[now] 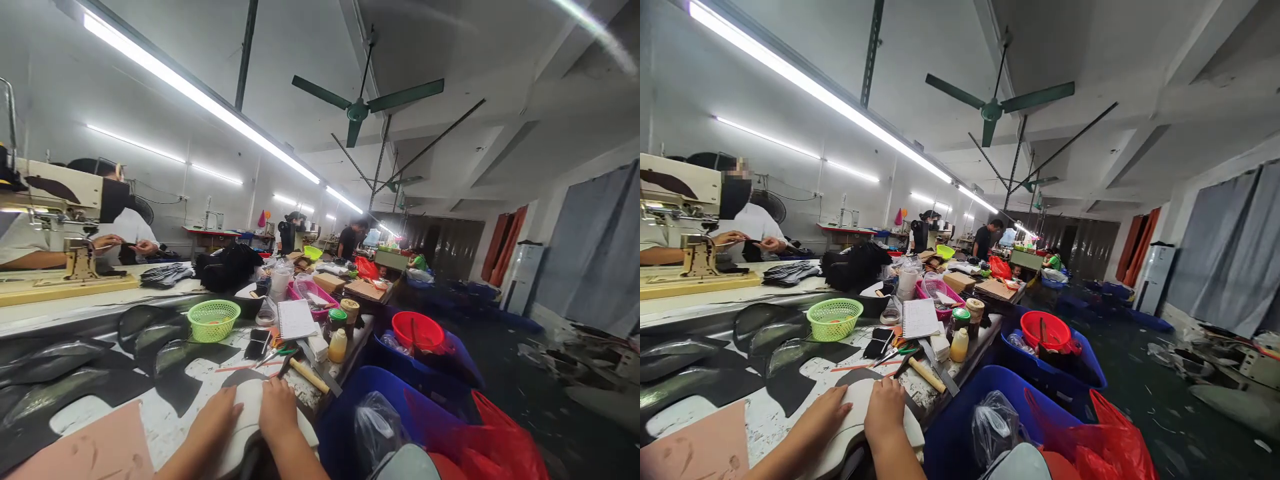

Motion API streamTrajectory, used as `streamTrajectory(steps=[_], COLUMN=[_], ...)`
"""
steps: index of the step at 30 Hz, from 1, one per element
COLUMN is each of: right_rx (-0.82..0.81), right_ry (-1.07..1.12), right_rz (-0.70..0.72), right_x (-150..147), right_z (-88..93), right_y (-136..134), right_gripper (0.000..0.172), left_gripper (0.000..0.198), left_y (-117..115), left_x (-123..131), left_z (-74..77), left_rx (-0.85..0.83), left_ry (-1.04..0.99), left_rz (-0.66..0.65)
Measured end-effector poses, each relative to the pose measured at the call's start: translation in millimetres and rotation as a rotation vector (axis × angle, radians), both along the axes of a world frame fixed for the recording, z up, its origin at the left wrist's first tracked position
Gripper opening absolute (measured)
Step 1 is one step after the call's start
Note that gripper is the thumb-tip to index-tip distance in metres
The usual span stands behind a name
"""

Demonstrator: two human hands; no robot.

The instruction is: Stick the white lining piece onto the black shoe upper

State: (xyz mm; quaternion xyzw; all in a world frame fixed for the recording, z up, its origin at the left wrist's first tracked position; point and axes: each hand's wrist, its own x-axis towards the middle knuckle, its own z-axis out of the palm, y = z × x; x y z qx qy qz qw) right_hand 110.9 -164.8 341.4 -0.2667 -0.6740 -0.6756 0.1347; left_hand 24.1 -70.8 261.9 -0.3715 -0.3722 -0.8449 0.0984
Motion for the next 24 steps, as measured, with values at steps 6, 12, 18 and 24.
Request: streamTrajectory(steps=[6, 12, 18, 24], right_rx=[-0.023, -0.056, -0.073, -0.051], right_ry=[-0.066, -0.137, -0.153, -0.145], right_rz=[-0.050, -0.022, 0.139, 0.190], right_x=[-19, -31, -22, -18], right_z=[5.6, 14.2, 17.9, 19.4], right_y=[5, 17, 23, 21], right_gripper=[0.035, 0.021, 0.031, 0.027], left_gripper=[0.037, 0.050, 0.047, 0.043], left_y=[-19, -39, -33, -29], left_x=[14, 26, 19, 10], left_z=[-1.2, -6.6, 3.1, 10.2], left_rx=[-0.080, -0.106, 0.024, 0.044], left_ry=[0.029, 0.119, 0.049, 0.022], left_rz=[0.010, 0.050, 0.041, -0.001])
